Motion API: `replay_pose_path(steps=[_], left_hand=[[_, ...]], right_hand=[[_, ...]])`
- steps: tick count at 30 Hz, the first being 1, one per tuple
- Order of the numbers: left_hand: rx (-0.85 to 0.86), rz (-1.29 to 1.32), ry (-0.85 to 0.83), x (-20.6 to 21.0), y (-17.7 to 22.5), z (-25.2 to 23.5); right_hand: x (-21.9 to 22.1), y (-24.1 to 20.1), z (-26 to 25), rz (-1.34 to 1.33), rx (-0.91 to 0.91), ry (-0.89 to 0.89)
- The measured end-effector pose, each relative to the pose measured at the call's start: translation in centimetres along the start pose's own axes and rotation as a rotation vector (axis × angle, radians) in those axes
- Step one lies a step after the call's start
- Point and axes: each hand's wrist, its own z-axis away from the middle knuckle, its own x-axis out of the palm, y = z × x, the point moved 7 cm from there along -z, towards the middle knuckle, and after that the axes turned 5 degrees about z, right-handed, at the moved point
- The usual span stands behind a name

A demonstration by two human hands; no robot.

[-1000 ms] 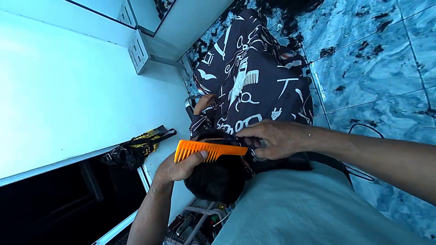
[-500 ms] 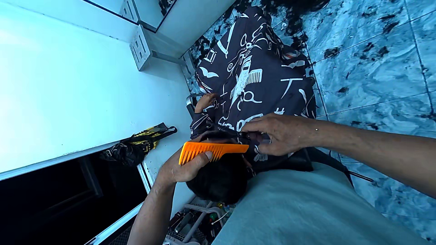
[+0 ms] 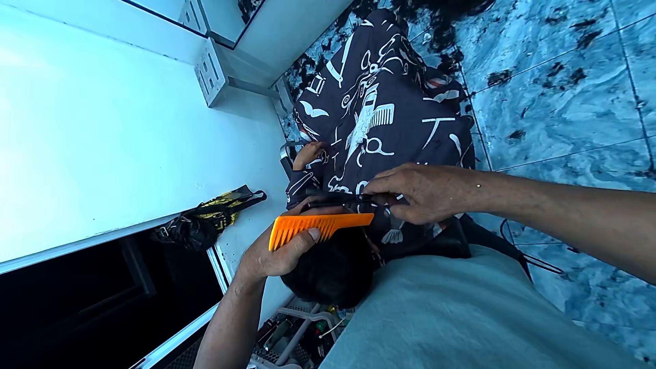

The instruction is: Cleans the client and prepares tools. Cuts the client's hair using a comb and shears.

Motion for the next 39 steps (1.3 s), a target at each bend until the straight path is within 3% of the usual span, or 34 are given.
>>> replay_pose_path(steps=[39], left_hand=[[0.038,-0.059,-0.009,0.64,0.63,-0.61]], right_hand=[[-0.26,-0.03,0.88,0.0,-0.014,0.052]])
